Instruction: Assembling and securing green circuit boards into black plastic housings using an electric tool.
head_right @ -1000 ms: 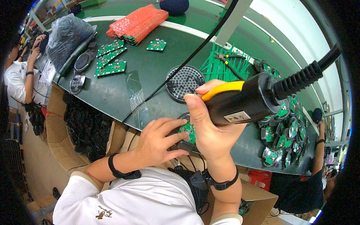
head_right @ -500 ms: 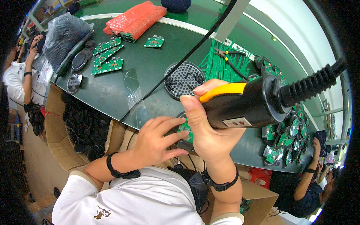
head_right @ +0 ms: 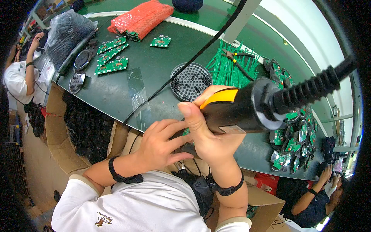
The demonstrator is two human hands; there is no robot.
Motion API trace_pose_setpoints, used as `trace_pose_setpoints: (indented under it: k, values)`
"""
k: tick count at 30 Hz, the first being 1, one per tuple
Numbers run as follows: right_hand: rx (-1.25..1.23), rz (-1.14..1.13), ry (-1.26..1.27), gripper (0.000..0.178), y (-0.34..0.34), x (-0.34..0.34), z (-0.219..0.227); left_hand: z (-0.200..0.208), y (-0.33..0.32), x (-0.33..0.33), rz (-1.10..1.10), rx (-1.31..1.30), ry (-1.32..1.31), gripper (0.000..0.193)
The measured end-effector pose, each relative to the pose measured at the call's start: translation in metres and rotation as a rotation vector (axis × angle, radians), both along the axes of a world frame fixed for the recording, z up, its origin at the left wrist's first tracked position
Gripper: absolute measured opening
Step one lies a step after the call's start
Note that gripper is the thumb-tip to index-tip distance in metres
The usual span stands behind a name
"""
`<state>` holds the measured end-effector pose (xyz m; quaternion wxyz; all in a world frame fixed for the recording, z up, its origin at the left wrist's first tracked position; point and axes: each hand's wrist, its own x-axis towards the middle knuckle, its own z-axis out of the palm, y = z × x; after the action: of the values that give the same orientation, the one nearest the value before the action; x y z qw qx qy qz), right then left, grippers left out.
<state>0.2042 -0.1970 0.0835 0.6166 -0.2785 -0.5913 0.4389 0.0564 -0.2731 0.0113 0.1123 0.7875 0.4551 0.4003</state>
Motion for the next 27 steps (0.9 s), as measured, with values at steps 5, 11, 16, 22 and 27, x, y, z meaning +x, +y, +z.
trace_pose_setpoints:
  k: [5,11,16,22,27]
  values:
    - [-0.014,-0.018,-0.003,0.033,0.001,-0.003,0.005,0.002,-0.002,0.000,0.000,-0.011,0.021,0.057]
    - [-0.053,-0.009,0.044,0.052,0.012,0.021,0.028,0.002,0.001,-0.002,-0.017,-0.068,-0.005,0.055]
    - [0.206,-0.486,-0.446,0.079,-0.007,0.055,0.035,0.014,0.009,-0.006,-0.041,-0.028,-0.320,0.037]
    - [0.102,-0.165,-0.764,0.035,-0.083,0.074,0.003,0.043,-0.003,-0.003,-0.118,-0.105,-0.456,0.034]
    - [0.153,-0.229,-0.676,0.033,-0.089,0.085,-0.014,0.053,-0.006,0.007,-0.161,-0.040,-0.384,0.038]
